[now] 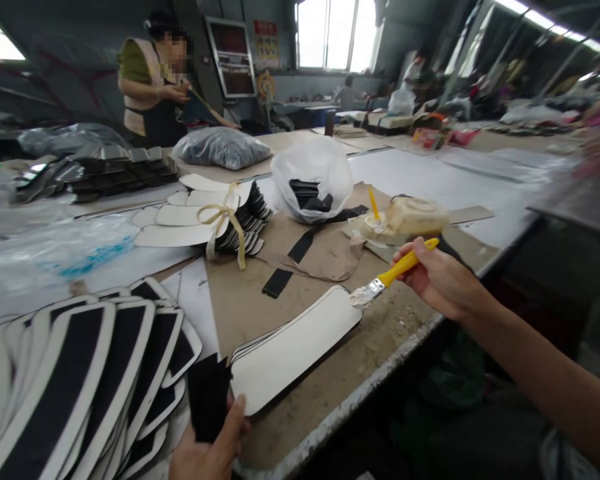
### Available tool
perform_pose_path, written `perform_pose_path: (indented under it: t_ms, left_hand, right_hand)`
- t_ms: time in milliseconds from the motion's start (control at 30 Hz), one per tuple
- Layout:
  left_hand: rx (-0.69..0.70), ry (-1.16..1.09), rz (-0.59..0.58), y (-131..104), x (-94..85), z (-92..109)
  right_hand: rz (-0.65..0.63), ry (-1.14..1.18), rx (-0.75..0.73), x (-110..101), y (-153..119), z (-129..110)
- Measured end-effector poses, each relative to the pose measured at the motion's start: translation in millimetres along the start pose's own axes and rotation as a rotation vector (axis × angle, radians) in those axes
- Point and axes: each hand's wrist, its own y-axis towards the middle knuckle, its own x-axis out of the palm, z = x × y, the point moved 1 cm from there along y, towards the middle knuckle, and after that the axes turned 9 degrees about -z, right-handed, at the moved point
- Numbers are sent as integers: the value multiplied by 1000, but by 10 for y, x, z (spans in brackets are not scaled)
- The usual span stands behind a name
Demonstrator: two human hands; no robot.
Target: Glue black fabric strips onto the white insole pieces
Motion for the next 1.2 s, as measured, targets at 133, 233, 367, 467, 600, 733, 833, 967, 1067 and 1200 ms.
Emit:
perform_pose_path:
  t_ms: [133, 233, 367, 467, 600, 733, 833, 967, 1067, 1200]
  left_hand:
    - [-167, -203, -63, -129, 44, 49]
    - [-191, -309, -108, -181, 80, 39]
    - [-194, -352, -176, -222, 76, -30]
    - [-164, -367, -211, -227, 67, -112]
    - [-125, -401, -197, -231, 94, -235]
    - [-113, -420, -164, -258, 134, -295]
    - [-116, -404, -156, -270, 157, -310]
    - [-125, -402, -133, -270, 175, -309]
    - [-138, -400, -128, -276, 172, -292]
    - [-151, -369, -115, -277, 165, -296]
  right_hand:
    - [-201, -51, 60, 562, -350, 221]
    - [-302, -75, 59, 955, -573, 399]
    - [-352, -50, 70, 1305, -728, 676]
    - [-344, -98, 51, 1369, -744, 838]
    - [-268, -374, -77, 1255, -706, 828]
    - [-163, -619, -194, 1097, -675, 656]
    - [-90, -753, -296, 1003, -663, 548]
    - [-28, -927, -420, 892, -632, 480]
    - [-7, -1023, -512, 817, -607, 452]
    - [-25, -1103, -638, 764, -597, 416]
